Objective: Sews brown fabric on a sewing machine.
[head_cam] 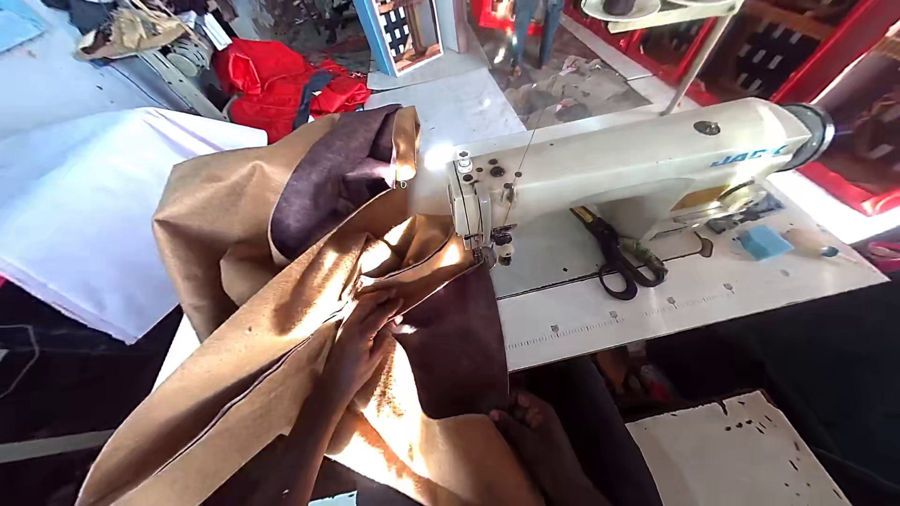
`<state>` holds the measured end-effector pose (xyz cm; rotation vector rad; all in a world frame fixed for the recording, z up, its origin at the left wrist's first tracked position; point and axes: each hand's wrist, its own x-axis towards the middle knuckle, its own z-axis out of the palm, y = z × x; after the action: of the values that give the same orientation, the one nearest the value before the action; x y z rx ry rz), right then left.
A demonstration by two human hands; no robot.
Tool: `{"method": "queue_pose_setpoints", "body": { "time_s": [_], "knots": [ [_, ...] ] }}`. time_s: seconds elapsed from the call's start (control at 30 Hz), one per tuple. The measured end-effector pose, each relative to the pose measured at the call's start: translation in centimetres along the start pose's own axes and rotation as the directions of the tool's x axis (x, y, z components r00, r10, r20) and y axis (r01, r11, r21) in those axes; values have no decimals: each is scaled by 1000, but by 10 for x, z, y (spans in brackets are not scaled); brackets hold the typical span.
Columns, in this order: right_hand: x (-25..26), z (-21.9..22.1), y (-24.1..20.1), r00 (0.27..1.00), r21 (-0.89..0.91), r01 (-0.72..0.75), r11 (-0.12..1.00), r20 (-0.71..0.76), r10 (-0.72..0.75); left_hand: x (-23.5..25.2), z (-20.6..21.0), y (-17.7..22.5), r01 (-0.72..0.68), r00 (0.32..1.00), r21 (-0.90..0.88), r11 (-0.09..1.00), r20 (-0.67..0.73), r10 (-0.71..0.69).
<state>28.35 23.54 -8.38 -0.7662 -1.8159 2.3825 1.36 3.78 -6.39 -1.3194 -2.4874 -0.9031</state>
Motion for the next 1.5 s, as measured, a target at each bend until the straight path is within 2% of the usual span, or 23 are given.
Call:
{"method": "queue_pose_setpoints", "body": {
  "time_s": [0.07,0.1,0.17,0.2,0.23,0.3,0.37,0.4,0.43,0.47,0.5,0.53,0.57,0.73,0.77,0.8,0.93,1.13,1.23,1.27,1.4,1.43,1.5],
  "knots": [
    [-4,-7,-7,996,-175,-35,984,80,50,3,-9,16,24,1000,44,999,15,-25],
    [-5,-15,-15,989,-363,-38,931,123,88,8,-15,29,31,999,85,996,34,-34],
    [-6,-28,-47,980,-710,14,704,148,130,22,-31,58,4,998,170,985,68,-16],
    [-5,-29,-64,991,-789,64,611,122,54,30,-38,72,-23,996,197,980,86,6],
    [-3,-28,-79,989,-829,144,540,108,-99,37,-42,87,-53,994,215,975,108,31],
    [17,-18,-97,877,-847,377,375,195,-440,56,-44,119,-94,988,231,968,142,62],
    [52,-4,-97,757,-816,540,205,364,-543,75,-46,153,-43,964,243,969,264,-23],
    [69,3,-88,699,-787,604,122,450,-555,87,-53,175,49,897,255,966,415,-155],
    [80,11,-78,661,-758,648,75,510,-550,98,-57,193,117,780,313,943,558,-282],
    [81,17,-71,661,-734,674,76,554,-507,104,-54,204,119,688,370,921,639,-345],
    [77,23,-66,684,-733,677,73,589,-430,97,-43,200,51,703,382,923,643,-304],
    [69,27,-64,725,-755,652,68,595,-348,83,-26,187,-59,783,355,933,596,-177],
    [65,29,-63,743,-771,634,59,586,-324,74,-16,183,-90,786,330,940,603,-136],
    [62,26,-46,658,-777,627,-63,571,-490,43,28,142,-324,835,405,855,547,58],
    [63,27,-43,630,-776,622,-105,576,-522,61,14,162,-260,710,395,881,697,-103],
    [64,27,-41,612,-781,608,-143,575,-543,70,11,167,-188,677,357,915,722,-143],
    [59,34,-38,568,-809,552,-200,541,-621,71,14,165,-90,722,223,971,686,-91],
    [54,39,-29,644,-851,474,-227,511,-569,64,22,166,-87,721,238,967,685,-104],
    [50,40,-36,772,-857,515,-23,475,-423,66,25,168,-87,729,225,970,679,-92],
    [48,40,-40,803,-856,517,22,476,-359,66,26,169,-88,716,225,970,691,-96],
    [47,37,-42,783,-836,545,60,481,-395,71,22,175,-93,640,262,960,755,-144],
    [46,38,-45,787,-842,537,47,480,-389,76,17,181,-83,606,270,959,778,-167],
    [49,40,-38,740,-858,503,-105,490,-460,91,4,197,-58,498,301,952,835,-234]
  ]
}}
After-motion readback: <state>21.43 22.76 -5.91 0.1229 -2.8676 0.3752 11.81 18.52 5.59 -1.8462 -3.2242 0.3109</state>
